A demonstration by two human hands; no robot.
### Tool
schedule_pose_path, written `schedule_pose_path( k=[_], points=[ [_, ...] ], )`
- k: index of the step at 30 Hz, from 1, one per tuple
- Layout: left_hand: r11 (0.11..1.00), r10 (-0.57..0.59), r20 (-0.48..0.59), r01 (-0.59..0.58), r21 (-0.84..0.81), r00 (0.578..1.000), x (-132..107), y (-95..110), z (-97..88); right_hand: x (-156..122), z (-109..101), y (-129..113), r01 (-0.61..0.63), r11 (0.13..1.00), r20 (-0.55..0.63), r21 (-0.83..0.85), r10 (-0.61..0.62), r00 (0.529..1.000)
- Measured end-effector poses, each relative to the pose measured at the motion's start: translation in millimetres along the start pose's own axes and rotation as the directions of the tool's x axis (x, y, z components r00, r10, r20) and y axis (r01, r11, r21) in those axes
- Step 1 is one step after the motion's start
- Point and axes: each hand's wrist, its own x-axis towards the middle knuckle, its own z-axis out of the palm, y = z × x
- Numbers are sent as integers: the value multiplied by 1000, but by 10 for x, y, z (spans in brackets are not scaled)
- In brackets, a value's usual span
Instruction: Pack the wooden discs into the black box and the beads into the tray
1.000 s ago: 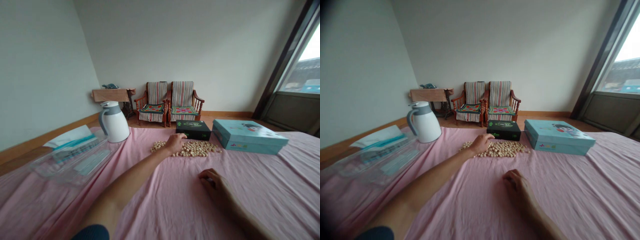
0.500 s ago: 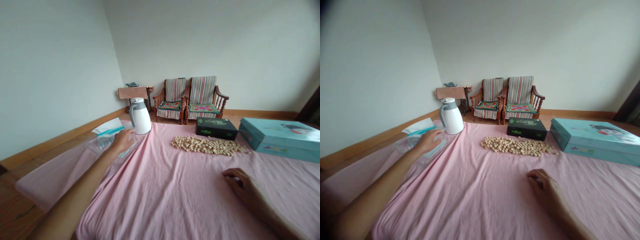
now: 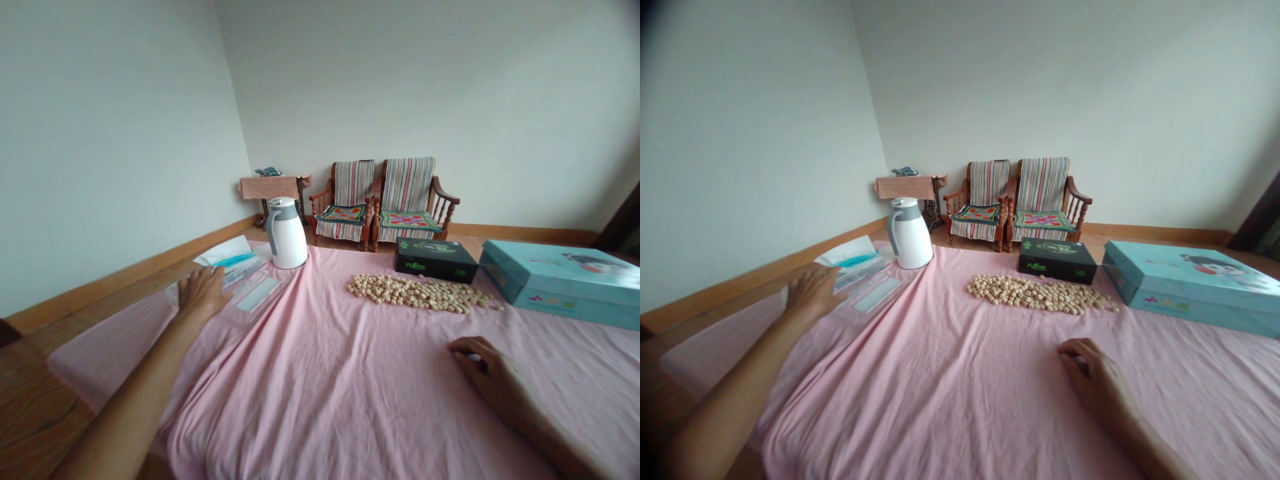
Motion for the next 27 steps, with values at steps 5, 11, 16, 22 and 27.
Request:
schedule_pose_path(
  k=[5,11,16,22,27],
  points=[
    [997,52,240,-38,-61,969,-84,2,-74,4,6,-53,-10,1000,-14,9,10,1000],
    [933,355,137,-340,-123,925,-431,688,-429,7,-6,-99,3,1000,-18,-2,-3,1000],
    [898,413,111,-384,-216,904,-617,1498,-551,4,-20,-150,-16,1000,-11,-5,16,1000],
    [645,492,-134,-464,-608,860,-570,1854,-528,13,-12,-151,8,1000,-17,0,-8,1000],
    [711,335,-299,-448,-542,893,-159,1532,-327,25,-19,-141,-5,1000,1,6,5,1000]
  ],
)
